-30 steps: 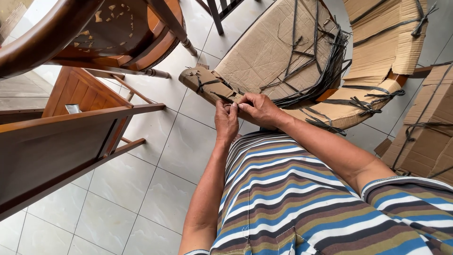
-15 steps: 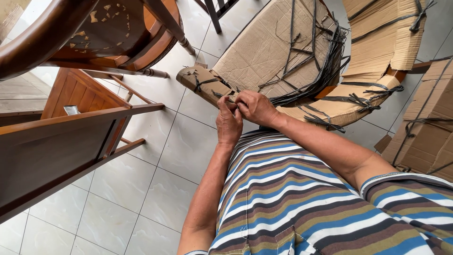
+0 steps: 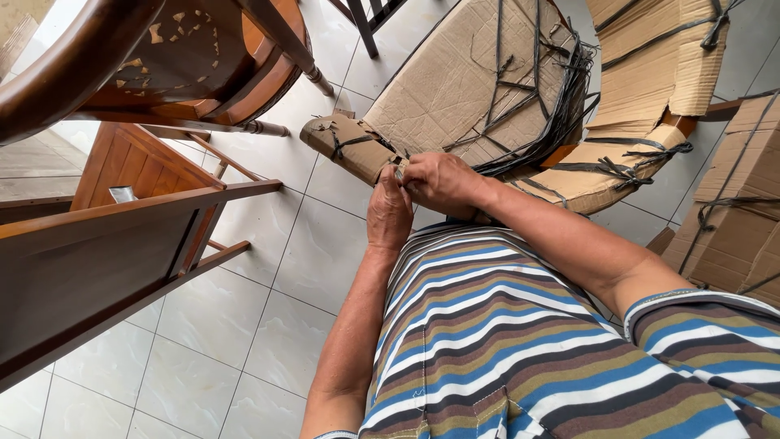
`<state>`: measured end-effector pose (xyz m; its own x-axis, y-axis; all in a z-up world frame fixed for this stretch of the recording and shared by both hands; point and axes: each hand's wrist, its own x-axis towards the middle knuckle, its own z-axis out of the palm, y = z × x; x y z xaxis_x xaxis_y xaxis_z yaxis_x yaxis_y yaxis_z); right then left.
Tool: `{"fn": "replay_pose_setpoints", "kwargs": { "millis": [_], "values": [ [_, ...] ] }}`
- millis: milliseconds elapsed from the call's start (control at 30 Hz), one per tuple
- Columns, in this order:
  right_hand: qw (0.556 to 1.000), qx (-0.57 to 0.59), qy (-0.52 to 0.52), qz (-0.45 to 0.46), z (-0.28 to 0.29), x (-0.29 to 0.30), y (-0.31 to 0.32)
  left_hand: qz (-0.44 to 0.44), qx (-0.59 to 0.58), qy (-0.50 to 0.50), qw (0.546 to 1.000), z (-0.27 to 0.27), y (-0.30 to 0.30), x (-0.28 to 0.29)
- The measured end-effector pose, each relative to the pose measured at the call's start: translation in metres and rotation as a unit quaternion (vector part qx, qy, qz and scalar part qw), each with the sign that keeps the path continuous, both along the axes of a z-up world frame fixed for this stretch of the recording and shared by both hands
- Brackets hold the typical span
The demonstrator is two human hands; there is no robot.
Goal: Securing protective cardboard to a chair frame by tying plastic straps at various points.
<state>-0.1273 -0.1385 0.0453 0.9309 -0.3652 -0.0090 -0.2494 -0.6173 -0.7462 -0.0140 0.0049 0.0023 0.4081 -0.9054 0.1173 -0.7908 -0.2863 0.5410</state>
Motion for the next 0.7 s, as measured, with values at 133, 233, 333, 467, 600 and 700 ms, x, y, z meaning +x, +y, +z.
{"fn": "replay_pose_setpoints", "kwargs": {
  "millis": [133, 233, 333, 467, 600, 700],
  "values": [
    [0.982, 0.189, 0.003, 0.017, -0.024, 0.002, -0.017, -0.005, -0.025, 0.051, 0.998, -0.003, 0.002, 0.006],
    [0.941, 0.335, 0.043, 0.001, -0.022, 0.004, -0.016, 0.013, -0.061, 0.090, 0.994, -0.008, 0.007, 0.009],
    [0.905, 0.418, 0.077, -0.028, -0.005, 0.004, -0.012, 0.002, -0.093, 0.028, 0.995, -0.006, 0.010, 0.006],
    [0.887, 0.450, 0.088, -0.063, 0.006, 0.003, -0.007, 0.022, -0.120, -0.034, 0.992, 0.000, 0.015, -0.006],
    [0.897, 0.426, 0.097, -0.064, -0.033, 0.006, -0.007, 0.023, -0.087, -0.152, 0.984, -0.006, 0.017, -0.005],
    [0.916, 0.382, 0.106, -0.055, -0.018, 0.007, -0.012, 0.015, -0.078, -0.201, 0.976, -0.013, 0.014, -0.005]
  ]
}}
